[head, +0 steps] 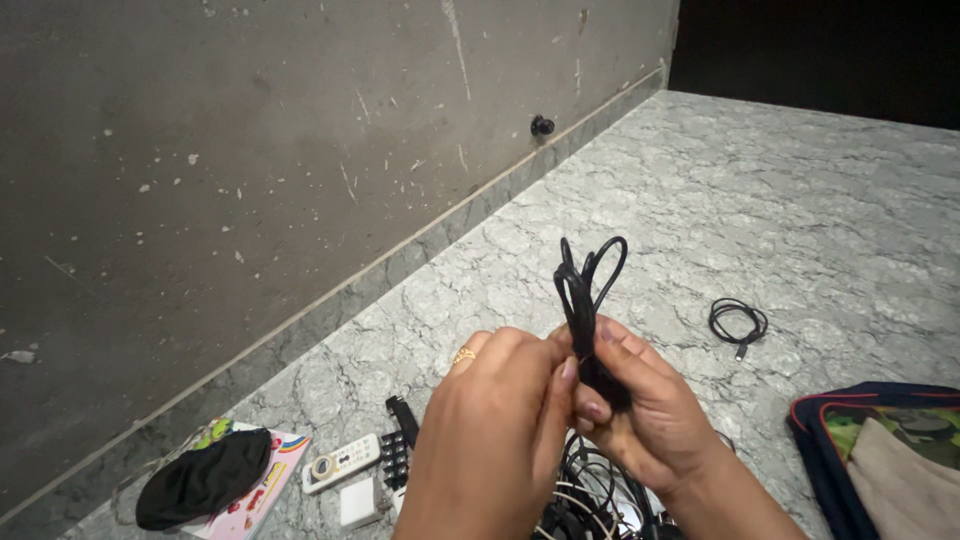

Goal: The person untangles and coils several black cables by hand while sitting on the floor, gathering the finished coils into a bundle.

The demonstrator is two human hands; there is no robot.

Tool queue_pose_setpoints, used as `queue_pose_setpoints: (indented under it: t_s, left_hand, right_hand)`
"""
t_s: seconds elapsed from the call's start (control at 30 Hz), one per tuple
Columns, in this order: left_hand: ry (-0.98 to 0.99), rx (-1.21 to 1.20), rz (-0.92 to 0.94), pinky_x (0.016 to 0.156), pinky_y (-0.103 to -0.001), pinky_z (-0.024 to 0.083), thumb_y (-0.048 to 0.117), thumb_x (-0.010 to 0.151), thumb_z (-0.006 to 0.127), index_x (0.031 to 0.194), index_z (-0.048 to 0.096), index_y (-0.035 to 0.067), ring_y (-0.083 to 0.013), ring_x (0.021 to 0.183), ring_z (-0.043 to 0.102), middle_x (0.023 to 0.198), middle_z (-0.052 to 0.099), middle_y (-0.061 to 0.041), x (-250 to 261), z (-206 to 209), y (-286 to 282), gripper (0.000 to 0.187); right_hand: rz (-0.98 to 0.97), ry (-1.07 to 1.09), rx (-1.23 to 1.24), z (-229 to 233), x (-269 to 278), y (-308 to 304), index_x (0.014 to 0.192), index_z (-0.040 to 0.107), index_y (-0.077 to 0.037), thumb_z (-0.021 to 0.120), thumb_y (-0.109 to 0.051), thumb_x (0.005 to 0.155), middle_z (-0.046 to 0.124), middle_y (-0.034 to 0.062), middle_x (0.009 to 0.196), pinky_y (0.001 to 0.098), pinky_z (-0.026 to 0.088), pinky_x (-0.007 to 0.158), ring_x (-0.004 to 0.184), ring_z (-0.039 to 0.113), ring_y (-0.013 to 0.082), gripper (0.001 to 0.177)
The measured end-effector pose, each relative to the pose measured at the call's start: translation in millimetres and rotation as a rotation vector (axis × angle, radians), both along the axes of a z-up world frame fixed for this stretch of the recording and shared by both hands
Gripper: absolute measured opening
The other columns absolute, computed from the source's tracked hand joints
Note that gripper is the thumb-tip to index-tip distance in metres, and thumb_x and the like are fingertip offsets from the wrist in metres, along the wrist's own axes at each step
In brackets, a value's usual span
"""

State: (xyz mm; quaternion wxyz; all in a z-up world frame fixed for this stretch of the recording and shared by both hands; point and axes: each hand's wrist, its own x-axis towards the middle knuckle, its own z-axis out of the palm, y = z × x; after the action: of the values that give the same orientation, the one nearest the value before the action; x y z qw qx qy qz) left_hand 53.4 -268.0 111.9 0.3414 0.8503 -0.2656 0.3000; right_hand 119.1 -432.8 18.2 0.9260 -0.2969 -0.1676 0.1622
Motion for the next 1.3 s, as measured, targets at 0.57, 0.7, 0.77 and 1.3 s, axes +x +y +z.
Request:
queue_pose_setpoints:
  t_s: [0.57,0.7,0.77,1.3]
  left_hand:
    - [-0.066,-0.008,0.085,0.07,-0.045,0.049,0.013,0.091,0.072,0.09,0.066,0.003,-0.0345,0.081,0.063,0.081,0.064,-0.014,-1,0,-5,0.012]
    - [-0.058,-0.16,0.024,0.07,-0.041,0.051,0.008,0.09,0.069,0.091,0.07,0.001,-0.0331,0.08,0.066,0.082,0.068,-0.013,-3,5,-8,0.007]
    - [0.045,-0.298,0.021,0.065,-0.037,0.054,0.007,0.09,0.069,0.087,0.069,-0.001,-0.0287,0.074,0.07,0.081,0.07,-0.013,-4,7,-16,0.009]
    - [0.906,-0.894,-0.041,0.051,-0.024,0.042,0.011,0.094,0.066,0.085,0.073,0.001,-0.0084,0.054,0.053,0.072,0.071,-0.004,27,-34,-7,0.015]
  right_hand:
    - [-0.072,-0.103,-0.112,3,2,-4,0.113,0.059,0.001,0.06,-0.025,0.102,0.064,0.0096,0.086,0.027,0.048,0.064,0.068,0.056,0.0149,0.028]
    - [-0.039,-0.146,-0.095,4,2,-9,0.113,0.058,0.001,0.064,-0.024,0.101,0.064,0.01,0.088,0.029,0.049,0.067,0.072,0.056,0.0162,0.028]
    - [-0.04,-0.138,-0.046,5,2,-9,0.117,0.06,0.003,0.064,-0.024,0.101,0.063,0.0095,0.09,0.0286,0.048,0.066,0.071,0.054,0.0151,0.031]
    - [-0.177,-0.261,-0.188,-13,10,-2,0.118,0.065,0.004,0.06,-0.012,0.104,0.071,0.0105,0.105,0.0334,0.051,0.086,0.095,0.064,0.0168,0.022]
